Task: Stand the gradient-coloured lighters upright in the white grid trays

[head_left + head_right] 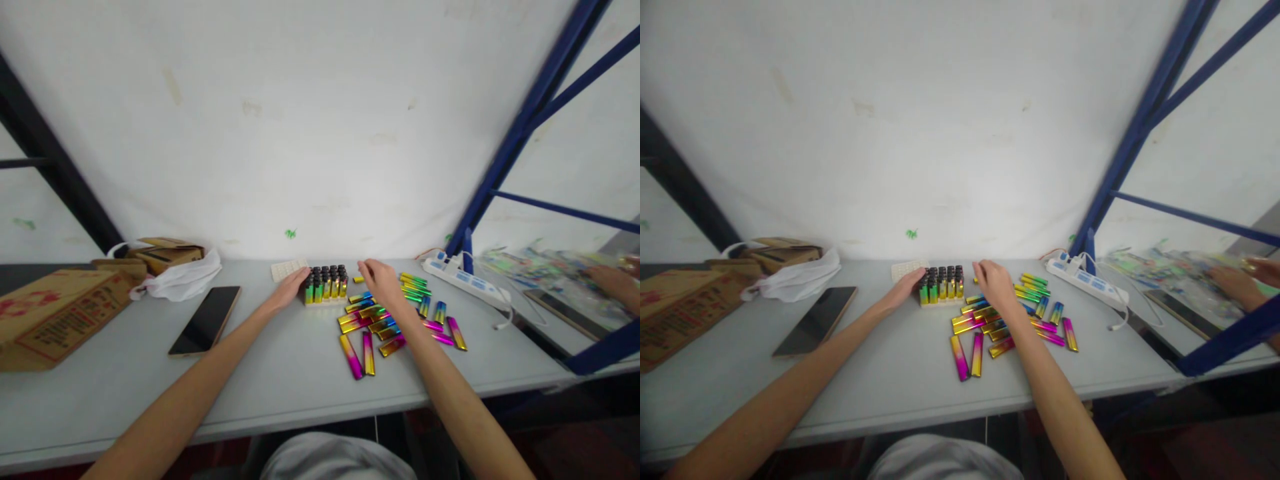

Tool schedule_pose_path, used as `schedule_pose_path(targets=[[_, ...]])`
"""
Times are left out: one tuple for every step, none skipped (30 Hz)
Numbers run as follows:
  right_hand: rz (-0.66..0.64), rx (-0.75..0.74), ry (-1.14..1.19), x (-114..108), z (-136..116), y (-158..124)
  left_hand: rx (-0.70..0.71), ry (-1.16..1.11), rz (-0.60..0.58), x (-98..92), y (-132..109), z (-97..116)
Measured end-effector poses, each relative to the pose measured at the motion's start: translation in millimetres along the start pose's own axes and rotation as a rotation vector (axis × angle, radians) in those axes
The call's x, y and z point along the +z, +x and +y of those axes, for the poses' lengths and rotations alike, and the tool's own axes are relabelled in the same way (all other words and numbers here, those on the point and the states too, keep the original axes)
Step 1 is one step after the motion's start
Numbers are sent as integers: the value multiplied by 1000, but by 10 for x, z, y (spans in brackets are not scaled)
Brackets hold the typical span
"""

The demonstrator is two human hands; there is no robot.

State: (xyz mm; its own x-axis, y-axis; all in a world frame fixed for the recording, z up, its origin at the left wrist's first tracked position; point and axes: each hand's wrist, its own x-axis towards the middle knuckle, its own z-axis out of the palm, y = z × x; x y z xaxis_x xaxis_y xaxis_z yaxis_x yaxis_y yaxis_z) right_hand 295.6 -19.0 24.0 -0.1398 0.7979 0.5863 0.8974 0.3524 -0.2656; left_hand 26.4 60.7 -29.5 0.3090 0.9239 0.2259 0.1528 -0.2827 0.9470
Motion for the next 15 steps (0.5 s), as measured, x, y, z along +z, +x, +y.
schedule_pose_path(targets=[[17,-2,-9,19,163,10,4,0,-8,2,-1,4],[2,-8,-25,51,316,17,6,-1,-16,4,-3,9],[-44,-13,-51,93,452,20,3,-2,-21,6,-5,13],[-99,-9,-74,139,564,21,-3,0,-23,7,-7,17],[-162,-10,-91,185,650,21,-10,4,-19,8,-9,19],[-226,-13,-102,225,711,21,-14,7,-13,8,-11,21],[-282,-13,-108,257,748,22,-15,9,-8,8,-13,22],[-325,-7,-110,280,765,26,-13,11,-5,8,-15,22],[-354,7,-113,291,766,30,-10,12,-4,8,-15,22],[-368,28,-118,292,757,36,-7,13,-4,7,-15,21],[-368,54,-122,284,741,42,-6,12,-8,6,-15,21],[-355,78,-123,269,722,47,-6,10,-13,4,-13,20],[-332,99,-115,247,701,50,-5,9,-18,3,-12,18],[-300,118,-92,220,679,51,-3,8,-20,1,-11,16],[-260,140,-52,191,657,52,-1,9,-19,0,-10,14]])
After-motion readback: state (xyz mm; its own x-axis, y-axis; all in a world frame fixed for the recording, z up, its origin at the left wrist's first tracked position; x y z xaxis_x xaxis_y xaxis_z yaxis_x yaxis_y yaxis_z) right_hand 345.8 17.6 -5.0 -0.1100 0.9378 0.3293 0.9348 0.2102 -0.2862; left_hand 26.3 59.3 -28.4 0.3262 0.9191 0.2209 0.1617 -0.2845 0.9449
